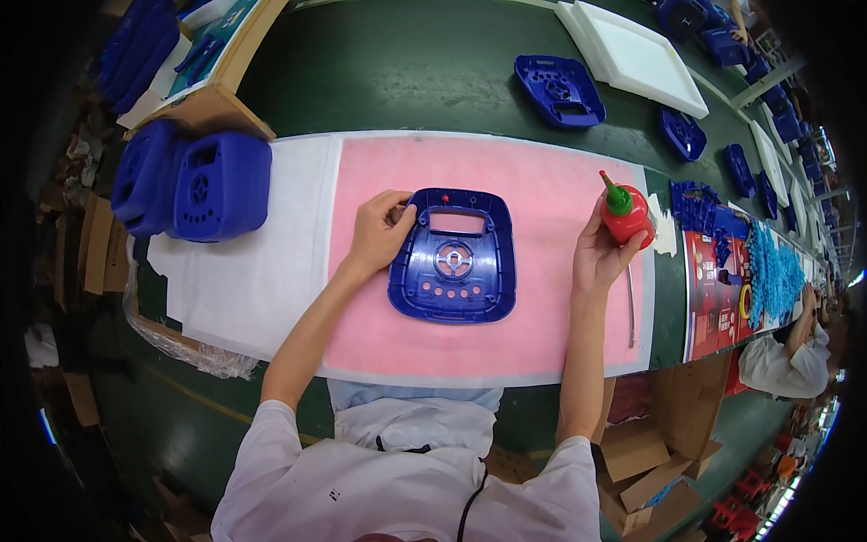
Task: The person applies glue from a bottle to blue plastic housings, then attaches blue plastic handles to them.
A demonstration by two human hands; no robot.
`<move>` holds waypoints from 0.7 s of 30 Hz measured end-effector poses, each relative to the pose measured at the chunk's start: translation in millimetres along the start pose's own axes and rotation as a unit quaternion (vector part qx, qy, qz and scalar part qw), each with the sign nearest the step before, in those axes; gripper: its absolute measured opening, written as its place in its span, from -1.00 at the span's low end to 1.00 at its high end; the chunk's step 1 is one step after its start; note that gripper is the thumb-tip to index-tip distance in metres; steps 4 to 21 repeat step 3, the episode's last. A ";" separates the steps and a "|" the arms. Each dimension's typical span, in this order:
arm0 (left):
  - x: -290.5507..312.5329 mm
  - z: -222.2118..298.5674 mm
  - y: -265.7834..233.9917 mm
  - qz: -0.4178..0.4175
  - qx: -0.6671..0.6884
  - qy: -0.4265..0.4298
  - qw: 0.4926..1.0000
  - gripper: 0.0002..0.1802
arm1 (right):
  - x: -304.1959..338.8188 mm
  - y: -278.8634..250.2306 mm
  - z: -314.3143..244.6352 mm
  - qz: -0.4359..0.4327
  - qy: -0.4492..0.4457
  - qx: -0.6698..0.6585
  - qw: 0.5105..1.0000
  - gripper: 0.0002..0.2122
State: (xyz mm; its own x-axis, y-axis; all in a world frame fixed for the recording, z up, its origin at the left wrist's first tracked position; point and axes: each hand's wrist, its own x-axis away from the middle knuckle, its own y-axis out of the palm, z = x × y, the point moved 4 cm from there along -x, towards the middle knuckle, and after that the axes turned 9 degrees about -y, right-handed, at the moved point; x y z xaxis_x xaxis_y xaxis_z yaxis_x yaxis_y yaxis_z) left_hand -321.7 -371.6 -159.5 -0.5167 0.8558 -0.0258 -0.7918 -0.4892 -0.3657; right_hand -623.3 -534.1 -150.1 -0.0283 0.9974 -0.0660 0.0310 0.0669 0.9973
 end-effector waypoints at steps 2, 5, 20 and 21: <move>-0.4 -0.1 0.4 -0.002 -0.001 -0.006 1.000 -0.80 | -0.1 1.1 -2.9 -0.006 -0.008 0.059 0.998 -0.28; -0.5 -0.8 0.6 -0.002 0.000 -0.006 1.000 -0.80 | 1.4 0.5 -4.2 -0.007 -0.013 0.112 0.994 -0.28; -0.5 -0.8 0.6 -0.002 0.000 -0.006 1.000 -0.80 | 1.4 0.5 -4.2 -0.007 -0.013 0.112 0.994 -0.28; -0.5 -0.8 0.6 -0.002 0.000 -0.006 1.000 -0.80 | 1.4 0.5 -4.2 -0.007 -0.013 0.112 0.994 -0.28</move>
